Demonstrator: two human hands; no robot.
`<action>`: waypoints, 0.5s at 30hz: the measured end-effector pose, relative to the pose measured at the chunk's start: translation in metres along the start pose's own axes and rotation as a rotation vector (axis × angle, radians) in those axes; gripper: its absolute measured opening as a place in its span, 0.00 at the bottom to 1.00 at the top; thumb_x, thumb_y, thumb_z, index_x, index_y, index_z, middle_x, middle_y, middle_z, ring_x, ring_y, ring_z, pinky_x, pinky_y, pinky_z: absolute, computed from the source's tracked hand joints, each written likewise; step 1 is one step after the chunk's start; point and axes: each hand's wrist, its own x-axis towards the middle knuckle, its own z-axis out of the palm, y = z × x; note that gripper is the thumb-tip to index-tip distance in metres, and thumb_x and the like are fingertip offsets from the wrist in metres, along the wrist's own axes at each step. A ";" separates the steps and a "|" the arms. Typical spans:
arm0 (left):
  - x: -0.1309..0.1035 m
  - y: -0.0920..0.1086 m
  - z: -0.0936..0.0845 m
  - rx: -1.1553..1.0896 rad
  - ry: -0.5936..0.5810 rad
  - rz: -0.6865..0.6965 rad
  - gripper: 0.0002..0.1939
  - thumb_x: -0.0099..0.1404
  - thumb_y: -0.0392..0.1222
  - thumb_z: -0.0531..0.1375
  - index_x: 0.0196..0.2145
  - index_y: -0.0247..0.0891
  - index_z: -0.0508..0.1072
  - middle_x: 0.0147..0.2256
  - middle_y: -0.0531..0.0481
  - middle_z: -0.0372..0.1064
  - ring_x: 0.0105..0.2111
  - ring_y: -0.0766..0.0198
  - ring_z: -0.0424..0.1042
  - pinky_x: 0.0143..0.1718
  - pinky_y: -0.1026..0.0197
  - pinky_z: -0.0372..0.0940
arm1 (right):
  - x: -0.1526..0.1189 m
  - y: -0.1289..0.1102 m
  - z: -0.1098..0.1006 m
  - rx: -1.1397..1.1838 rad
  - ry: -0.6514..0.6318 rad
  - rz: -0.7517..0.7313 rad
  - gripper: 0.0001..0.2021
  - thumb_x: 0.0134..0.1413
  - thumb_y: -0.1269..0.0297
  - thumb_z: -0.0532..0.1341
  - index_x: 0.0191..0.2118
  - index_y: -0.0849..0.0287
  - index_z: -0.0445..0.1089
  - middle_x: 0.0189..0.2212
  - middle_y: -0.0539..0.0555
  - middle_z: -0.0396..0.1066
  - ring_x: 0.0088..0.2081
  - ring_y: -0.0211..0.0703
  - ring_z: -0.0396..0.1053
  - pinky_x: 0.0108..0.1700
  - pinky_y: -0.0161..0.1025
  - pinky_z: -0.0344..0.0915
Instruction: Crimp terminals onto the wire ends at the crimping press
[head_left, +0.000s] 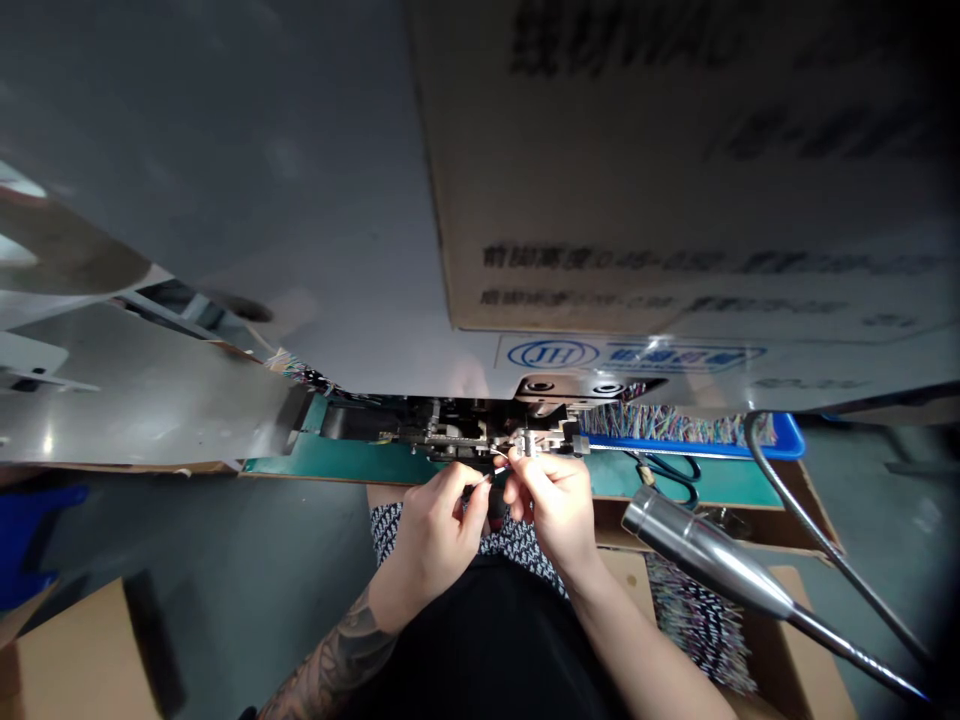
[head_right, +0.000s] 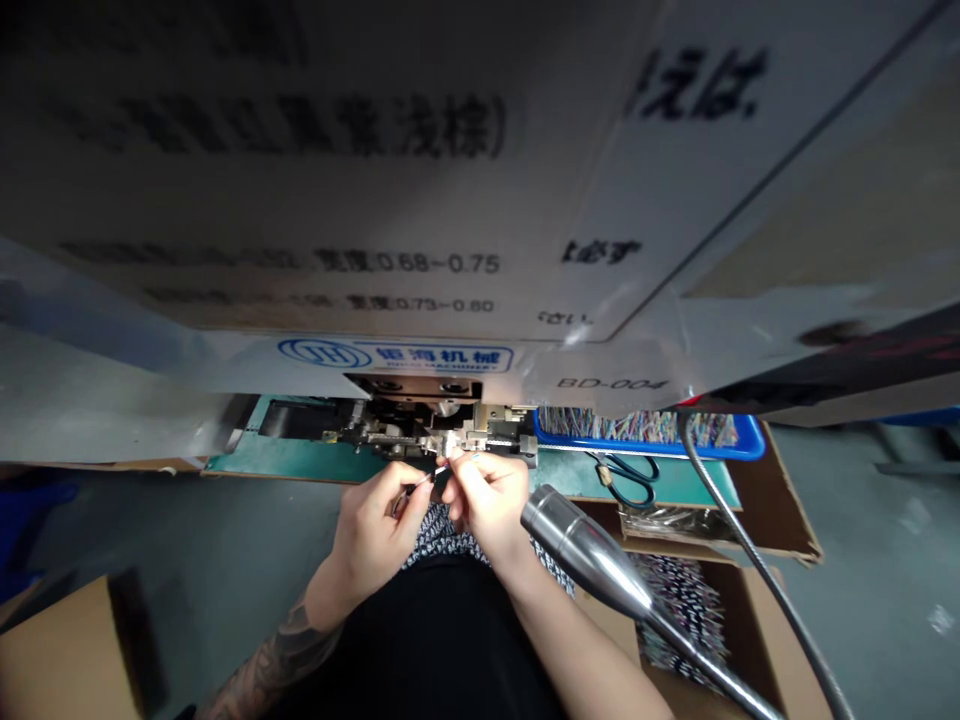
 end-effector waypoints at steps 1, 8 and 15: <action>0.000 0.001 -0.001 -0.019 -0.005 -0.008 0.06 0.74 0.33 0.60 0.37 0.39 0.72 0.30 0.53 0.77 0.26 0.67 0.76 0.30 0.64 0.66 | 0.000 0.000 0.000 -0.003 -0.005 -0.002 0.27 0.64 0.45 0.69 0.19 0.57 0.76 0.12 0.49 0.67 0.13 0.35 0.60 0.17 0.33 0.56; 0.003 0.003 -0.012 -0.215 -0.118 -0.111 0.08 0.75 0.34 0.59 0.35 0.39 0.72 0.22 0.58 0.69 0.18 0.70 0.64 0.22 0.66 0.59 | -0.008 0.000 0.000 -0.015 0.033 -0.043 0.16 0.63 0.49 0.71 0.29 0.55 0.81 0.18 0.49 0.73 0.16 0.38 0.63 0.17 0.35 0.59; 0.004 0.001 -0.007 -0.015 0.001 -0.034 0.06 0.73 0.36 0.61 0.37 0.38 0.76 0.25 0.54 0.72 0.21 0.68 0.64 0.27 0.62 0.60 | -0.010 -0.005 0.002 -0.113 0.147 -0.144 0.21 0.64 0.49 0.70 0.24 0.56 0.76 0.16 0.48 0.69 0.15 0.38 0.63 0.17 0.37 0.62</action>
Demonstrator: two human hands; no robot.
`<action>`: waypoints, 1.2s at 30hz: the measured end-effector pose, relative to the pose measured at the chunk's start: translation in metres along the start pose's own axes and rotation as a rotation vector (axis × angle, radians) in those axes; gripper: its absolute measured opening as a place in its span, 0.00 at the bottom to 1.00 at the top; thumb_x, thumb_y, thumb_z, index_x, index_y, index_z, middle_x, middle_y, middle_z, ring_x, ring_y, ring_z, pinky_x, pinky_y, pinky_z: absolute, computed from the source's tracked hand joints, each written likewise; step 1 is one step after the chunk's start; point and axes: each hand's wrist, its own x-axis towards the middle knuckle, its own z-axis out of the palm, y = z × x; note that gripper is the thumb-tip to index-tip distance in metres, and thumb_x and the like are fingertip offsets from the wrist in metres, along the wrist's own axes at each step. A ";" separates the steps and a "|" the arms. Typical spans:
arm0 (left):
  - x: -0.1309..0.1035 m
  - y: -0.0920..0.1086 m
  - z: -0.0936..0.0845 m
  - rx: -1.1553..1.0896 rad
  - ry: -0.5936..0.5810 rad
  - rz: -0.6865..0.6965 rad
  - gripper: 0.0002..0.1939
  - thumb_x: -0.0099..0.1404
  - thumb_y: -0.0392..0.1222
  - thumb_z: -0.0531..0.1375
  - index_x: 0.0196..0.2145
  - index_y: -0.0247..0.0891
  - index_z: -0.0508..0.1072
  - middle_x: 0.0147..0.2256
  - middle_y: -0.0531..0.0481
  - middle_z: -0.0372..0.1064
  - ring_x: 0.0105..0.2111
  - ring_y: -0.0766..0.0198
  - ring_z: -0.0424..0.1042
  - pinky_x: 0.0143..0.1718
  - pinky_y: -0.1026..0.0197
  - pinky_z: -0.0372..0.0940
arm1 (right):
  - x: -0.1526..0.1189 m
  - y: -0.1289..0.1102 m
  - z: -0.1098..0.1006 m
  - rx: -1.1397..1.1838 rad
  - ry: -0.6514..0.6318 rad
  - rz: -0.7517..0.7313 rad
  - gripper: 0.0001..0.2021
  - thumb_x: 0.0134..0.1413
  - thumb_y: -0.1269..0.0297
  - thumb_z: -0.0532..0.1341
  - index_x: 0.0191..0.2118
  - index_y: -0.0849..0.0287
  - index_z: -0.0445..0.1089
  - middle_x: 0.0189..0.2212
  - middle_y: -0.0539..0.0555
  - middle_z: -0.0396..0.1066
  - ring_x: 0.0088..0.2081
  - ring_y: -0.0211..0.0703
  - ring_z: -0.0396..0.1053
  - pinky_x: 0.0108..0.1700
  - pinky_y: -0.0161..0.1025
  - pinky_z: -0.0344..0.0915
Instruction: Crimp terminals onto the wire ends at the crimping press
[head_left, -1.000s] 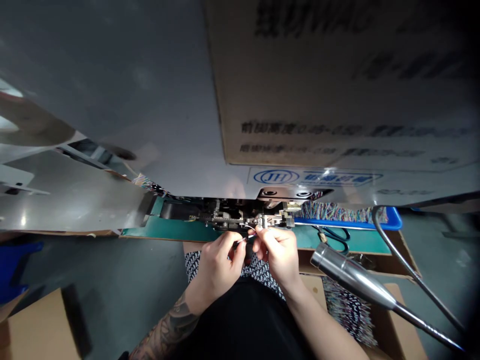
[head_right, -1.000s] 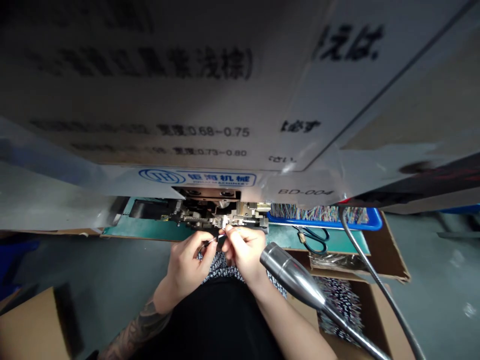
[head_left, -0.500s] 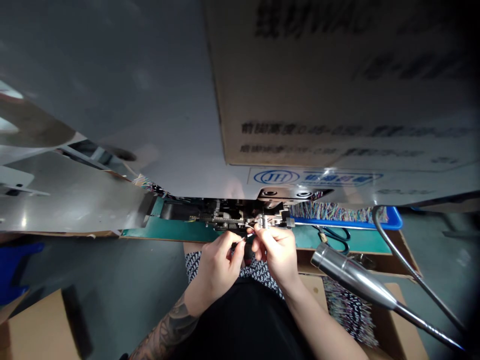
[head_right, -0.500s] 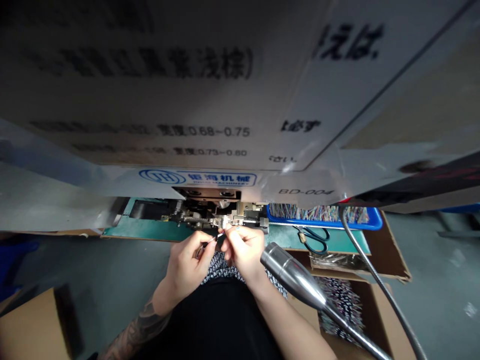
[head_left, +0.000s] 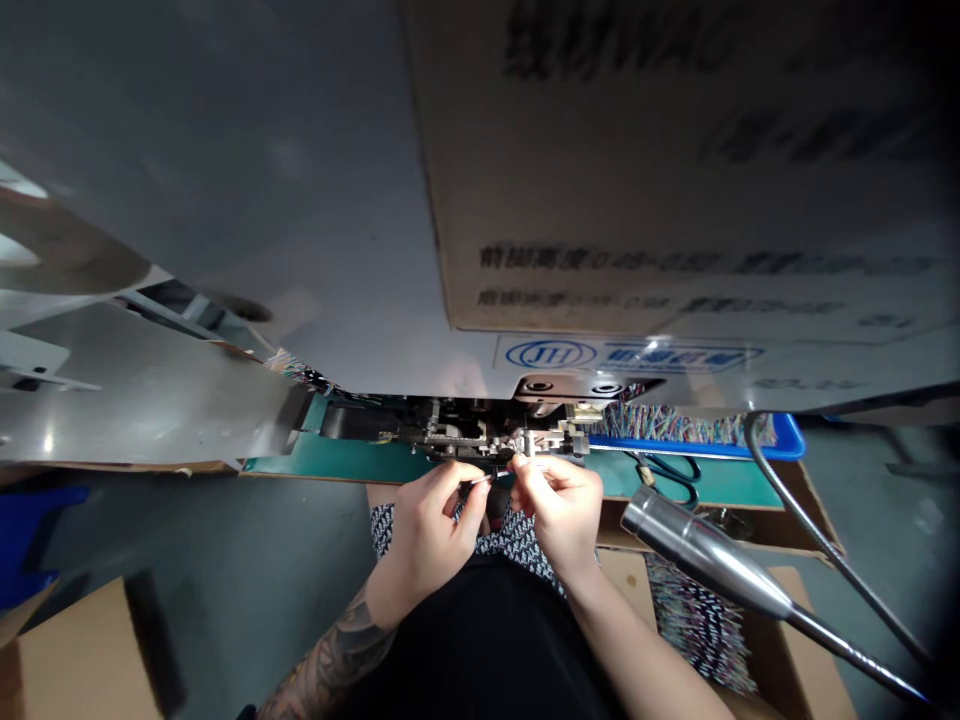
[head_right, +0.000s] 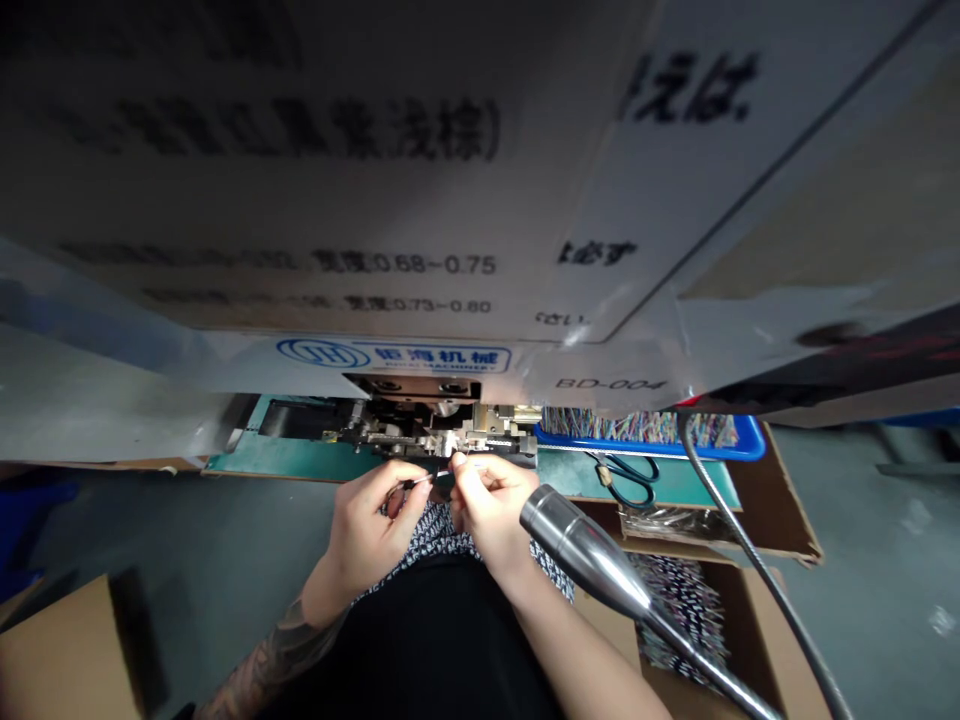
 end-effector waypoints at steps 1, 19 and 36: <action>0.000 0.000 0.001 0.011 0.010 0.003 0.06 0.74 0.36 0.61 0.37 0.39 0.76 0.26 0.54 0.72 0.21 0.68 0.64 0.27 0.61 0.60 | 0.001 0.000 0.000 0.006 -0.001 0.009 0.21 0.64 0.49 0.70 0.23 0.56 0.75 0.16 0.48 0.69 0.16 0.38 0.63 0.17 0.36 0.62; -0.001 -0.003 -0.003 0.075 0.042 0.104 0.06 0.76 0.33 0.61 0.42 0.39 0.78 0.37 0.48 0.82 0.36 0.61 0.82 0.39 0.59 0.74 | 0.005 0.008 -0.003 0.000 -0.066 0.036 0.20 0.65 0.49 0.69 0.26 0.56 0.76 0.17 0.48 0.71 0.15 0.38 0.63 0.17 0.36 0.61; -0.002 0.000 -0.018 0.203 0.078 0.273 0.06 0.71 0.29 0.65 0.42 0.39 0.78 0.36 0.51 0.82 0.36 0.62 0.83 0.40 0.60 0.76 | 0.001 0.010 -0.017 -0.030 -0.141 -0.053 0.09 0.65 0.57 0.69 0.34 0.55 0.78 0.21 0.50 0.77 0.20 0.43 0.72 0.22 0.38 0.68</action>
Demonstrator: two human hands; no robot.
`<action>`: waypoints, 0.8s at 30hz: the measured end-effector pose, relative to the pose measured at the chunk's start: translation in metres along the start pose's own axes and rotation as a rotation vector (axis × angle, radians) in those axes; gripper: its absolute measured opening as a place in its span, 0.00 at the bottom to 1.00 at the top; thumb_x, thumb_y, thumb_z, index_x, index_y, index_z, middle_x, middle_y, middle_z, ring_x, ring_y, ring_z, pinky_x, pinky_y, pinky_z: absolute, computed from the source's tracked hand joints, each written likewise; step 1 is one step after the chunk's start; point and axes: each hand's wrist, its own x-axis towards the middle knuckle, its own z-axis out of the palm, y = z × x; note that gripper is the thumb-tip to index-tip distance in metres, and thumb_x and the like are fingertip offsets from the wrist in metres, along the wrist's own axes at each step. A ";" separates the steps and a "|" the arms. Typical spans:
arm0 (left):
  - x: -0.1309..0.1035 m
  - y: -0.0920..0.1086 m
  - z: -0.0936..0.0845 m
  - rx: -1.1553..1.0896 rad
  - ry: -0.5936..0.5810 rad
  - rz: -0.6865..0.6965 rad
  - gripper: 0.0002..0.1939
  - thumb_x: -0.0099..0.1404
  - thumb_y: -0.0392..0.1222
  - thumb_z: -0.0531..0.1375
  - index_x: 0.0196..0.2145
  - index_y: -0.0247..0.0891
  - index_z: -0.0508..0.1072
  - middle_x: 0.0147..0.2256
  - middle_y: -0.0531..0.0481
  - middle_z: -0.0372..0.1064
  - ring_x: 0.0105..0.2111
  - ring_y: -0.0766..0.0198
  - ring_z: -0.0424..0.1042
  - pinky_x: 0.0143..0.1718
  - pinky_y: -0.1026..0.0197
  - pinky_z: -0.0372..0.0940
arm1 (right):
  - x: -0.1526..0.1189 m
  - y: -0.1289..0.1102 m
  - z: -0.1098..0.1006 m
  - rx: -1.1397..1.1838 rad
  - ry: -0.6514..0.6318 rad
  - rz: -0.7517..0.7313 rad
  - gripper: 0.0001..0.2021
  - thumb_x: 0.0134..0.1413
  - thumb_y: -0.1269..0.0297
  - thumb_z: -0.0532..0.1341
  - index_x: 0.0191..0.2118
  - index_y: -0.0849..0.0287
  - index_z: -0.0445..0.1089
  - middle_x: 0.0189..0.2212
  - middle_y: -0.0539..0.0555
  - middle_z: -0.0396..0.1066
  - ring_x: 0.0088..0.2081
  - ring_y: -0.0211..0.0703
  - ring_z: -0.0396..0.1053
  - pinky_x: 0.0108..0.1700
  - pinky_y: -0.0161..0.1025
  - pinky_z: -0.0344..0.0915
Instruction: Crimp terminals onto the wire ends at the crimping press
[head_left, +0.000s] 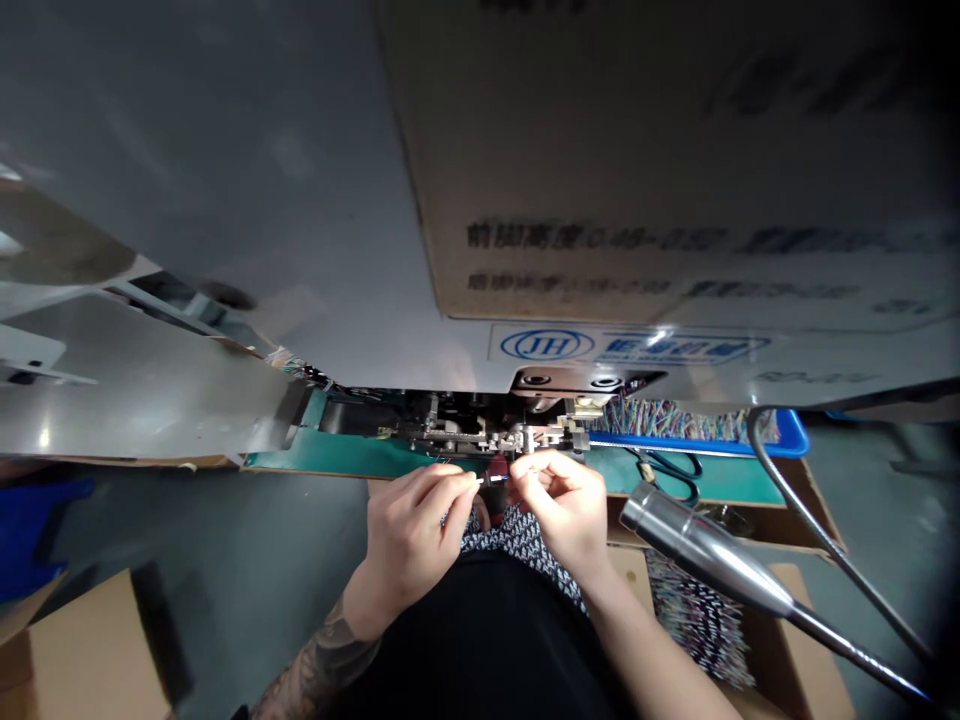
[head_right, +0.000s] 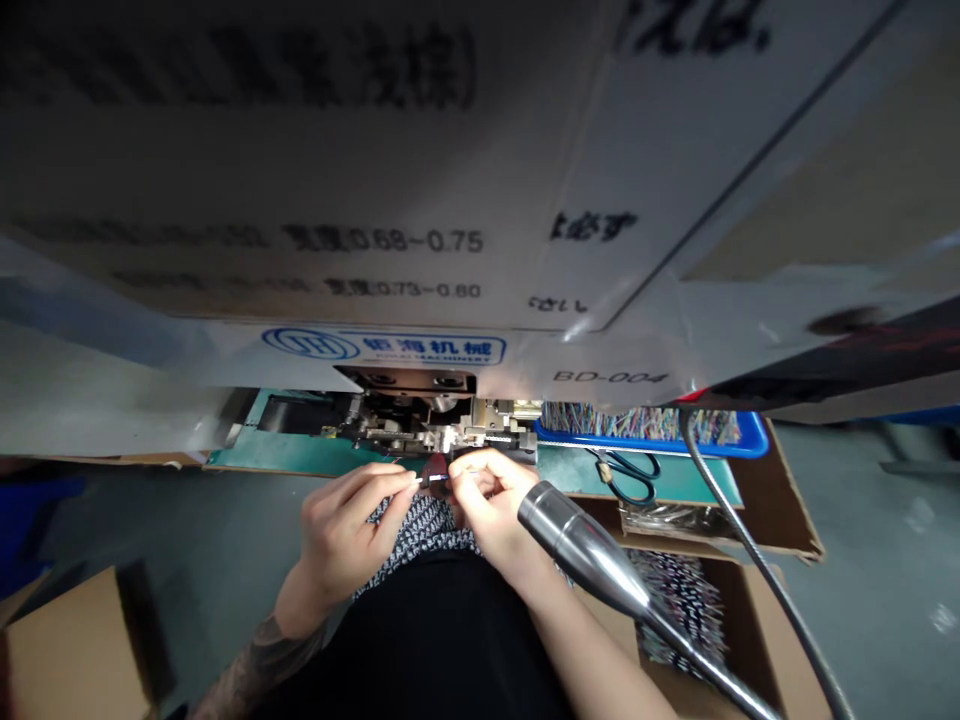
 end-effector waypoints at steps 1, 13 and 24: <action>0.001 0.001 0.002 -0.001 0.021 0.000 0.06 0.71 0.29 0.65 0.42 0.38 0.78 0.36 0.51 0.82 0.35 0.62 0.83 0.39 0.60 0.76 | -0.002 0.001 0.004 0.057 0.048 0.021 0.09 0.64 0.56 0.69 0.34 0.55 0.78 0.22 0.50 0.77 0.20 0.42 0.72 0.21 0.38 0.68; 0.002 0.003 0.013 0.004 0.107 -0.029 0.05 0.70 0.28 0.67 0.41 0.35 0.80 0.37 0.46 0.83 0.36 0.60 0.84 0.39 0.58 0.78 | 0.008 0.006 0.020 0.333 0.156 0.210 0.16 0.57 0.55 0.74 0.23 0.57 0.80 0.18 0.50 0.75 0.16 0.35 0.66 0.16 0.32 0.60; 0.004 0.005 0.013 0.026 0.120 -0.053 0.04 0.70 0.29 0.67 0.41 0.35 0.81 0.37 0.46 0.83 0.35 0.60 0.84 0.38 0.59 0.78 | 0.010 0.005 0.023 0.400 0.158 0.266 0.17 0.54 0.53 0.76 0.22 0.58 0.79 0.18 0.50 0.75 0.15 0.35 0.63 0.14 0.32 0.56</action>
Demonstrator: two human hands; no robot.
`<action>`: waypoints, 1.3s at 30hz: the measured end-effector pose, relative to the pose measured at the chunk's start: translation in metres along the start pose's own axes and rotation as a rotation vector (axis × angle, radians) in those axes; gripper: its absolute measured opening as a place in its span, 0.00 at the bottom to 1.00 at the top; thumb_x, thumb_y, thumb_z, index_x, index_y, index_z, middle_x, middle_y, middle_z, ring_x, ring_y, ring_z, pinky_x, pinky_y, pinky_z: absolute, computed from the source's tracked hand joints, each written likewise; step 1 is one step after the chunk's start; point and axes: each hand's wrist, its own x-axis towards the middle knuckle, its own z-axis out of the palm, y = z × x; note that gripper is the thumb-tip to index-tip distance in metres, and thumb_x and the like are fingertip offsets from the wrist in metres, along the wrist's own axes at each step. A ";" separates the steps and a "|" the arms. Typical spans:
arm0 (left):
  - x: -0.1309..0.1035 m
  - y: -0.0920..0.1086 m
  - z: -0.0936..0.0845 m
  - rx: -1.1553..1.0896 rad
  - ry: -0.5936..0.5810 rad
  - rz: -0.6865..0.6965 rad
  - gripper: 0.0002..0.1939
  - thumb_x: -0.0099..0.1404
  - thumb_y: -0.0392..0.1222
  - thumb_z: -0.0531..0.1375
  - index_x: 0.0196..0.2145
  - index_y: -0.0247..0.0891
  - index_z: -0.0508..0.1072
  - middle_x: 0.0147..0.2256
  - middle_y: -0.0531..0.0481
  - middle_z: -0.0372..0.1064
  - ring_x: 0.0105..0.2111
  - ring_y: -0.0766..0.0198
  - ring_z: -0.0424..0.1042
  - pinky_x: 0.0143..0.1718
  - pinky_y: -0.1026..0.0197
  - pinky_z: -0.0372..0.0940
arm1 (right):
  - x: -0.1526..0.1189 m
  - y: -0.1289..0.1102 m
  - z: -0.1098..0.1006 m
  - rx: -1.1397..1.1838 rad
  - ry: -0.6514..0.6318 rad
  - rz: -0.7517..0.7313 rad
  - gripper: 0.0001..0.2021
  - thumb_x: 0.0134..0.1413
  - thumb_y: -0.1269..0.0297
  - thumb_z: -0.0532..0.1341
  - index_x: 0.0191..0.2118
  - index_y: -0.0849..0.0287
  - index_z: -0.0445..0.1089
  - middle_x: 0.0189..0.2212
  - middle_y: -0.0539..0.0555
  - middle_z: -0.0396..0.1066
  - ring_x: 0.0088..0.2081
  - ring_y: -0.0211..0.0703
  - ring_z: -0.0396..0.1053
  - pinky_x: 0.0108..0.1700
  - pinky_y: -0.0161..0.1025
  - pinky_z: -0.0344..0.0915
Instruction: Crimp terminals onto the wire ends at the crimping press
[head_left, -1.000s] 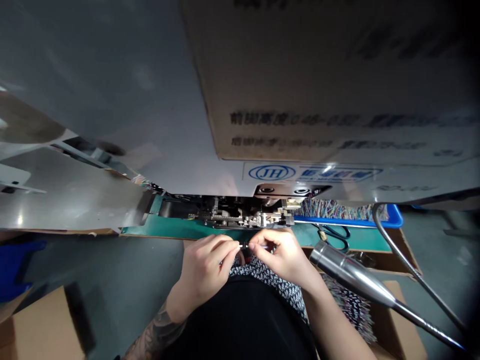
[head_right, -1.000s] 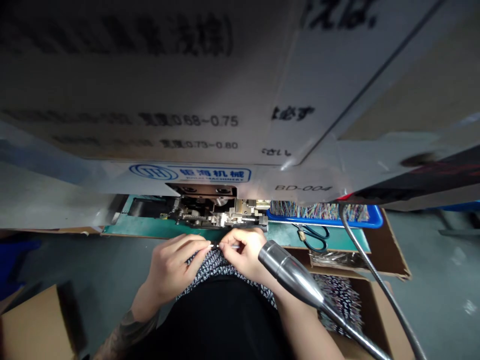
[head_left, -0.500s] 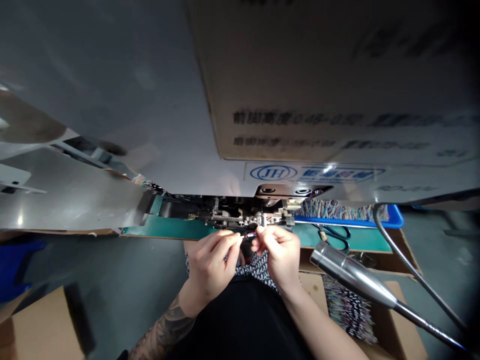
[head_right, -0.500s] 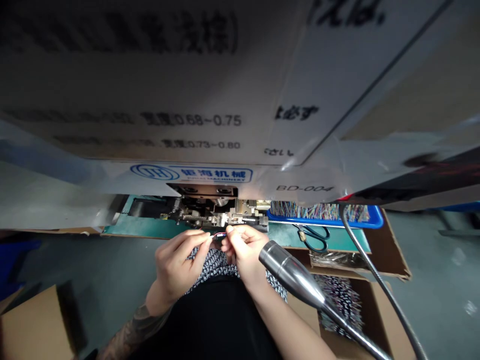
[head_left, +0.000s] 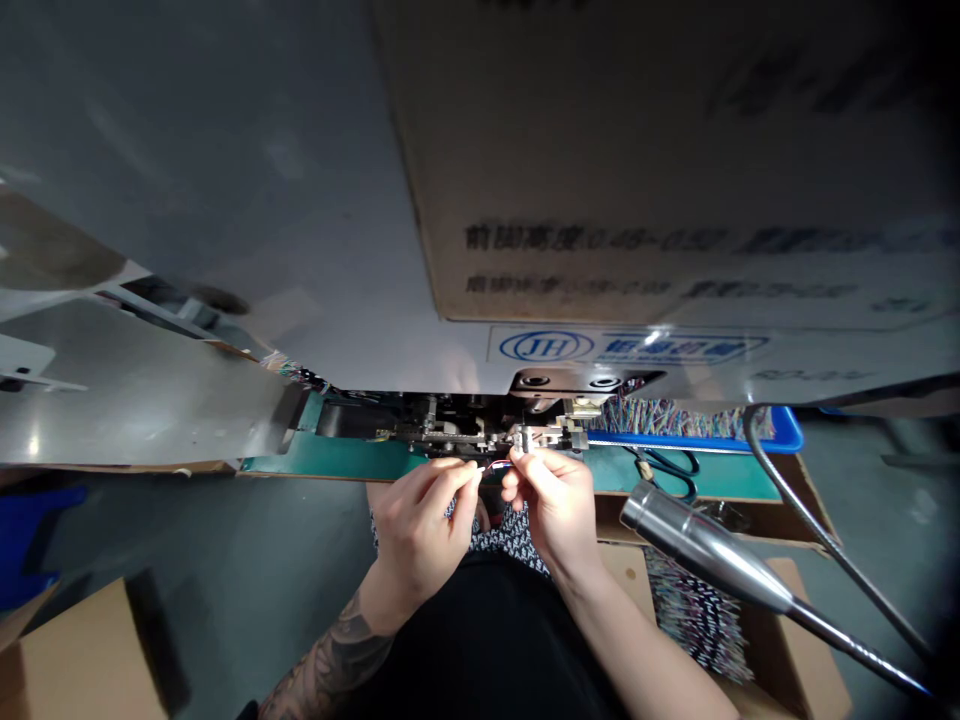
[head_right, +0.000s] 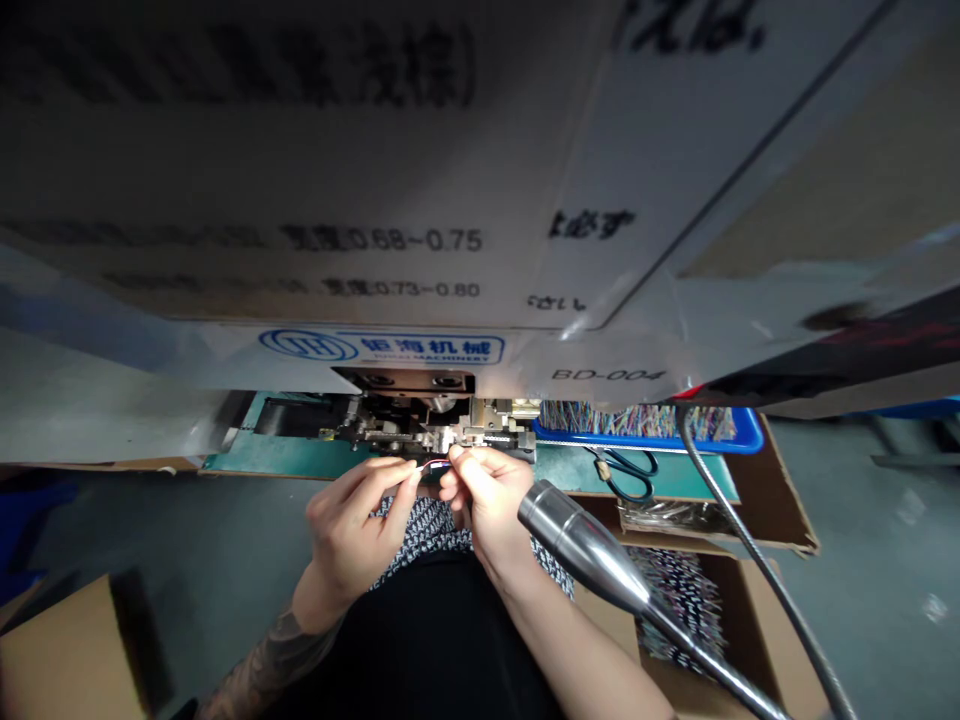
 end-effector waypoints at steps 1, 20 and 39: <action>0.000 0.000 0.000 0.002 0.001 0.000 0.04 0.70 0.29 0.68 0.41 0.35 0.81 0.36 0.46 0.83 0.35 0.60 0.84 0.38 0.59 0.78 | 0.000 0.000 0.000 0.001 0.001 0.001 0.17 0.54 0.53 0.76 0.22 0.58 0.79 0.18 0.50 0.75 0.15 0.35 0.63 0.14 0.32 0.56; 0.003 0.002 -0.003 0.021 0.003 0.000 0.05 0.70 0.29 0.67 0.41 0.36 0.81 0.36 0.47 0.83 0.35 0.61 0.84 0.38 0.60 0.78 | 0.000 -0.001 0.002 -0.013 -0.005 0.025 0.19 0.55 0.54 0.74 0.20 0.58 0.76 0.15 0.50 0.72 0.14 0.34 0.61 0.15 0.33 0.52; 0.001 -0.010 -0.016 -0.140 -0.219 -0.014 0.05 0.72 0.31 0.65 0.41 0.39 0.79 0.36 0.51 0.82 0.35 0.62 0.81 0.39 0.58 0.74 | -0.009 -0.019 -0.011 -0.287 -0.197 -0.057 0.12 0.55 0.54 0.76 0.28 0.57 0.83 0.19 0.51 0.75 0.18 0.36 0.67 0.22 0.33 0.65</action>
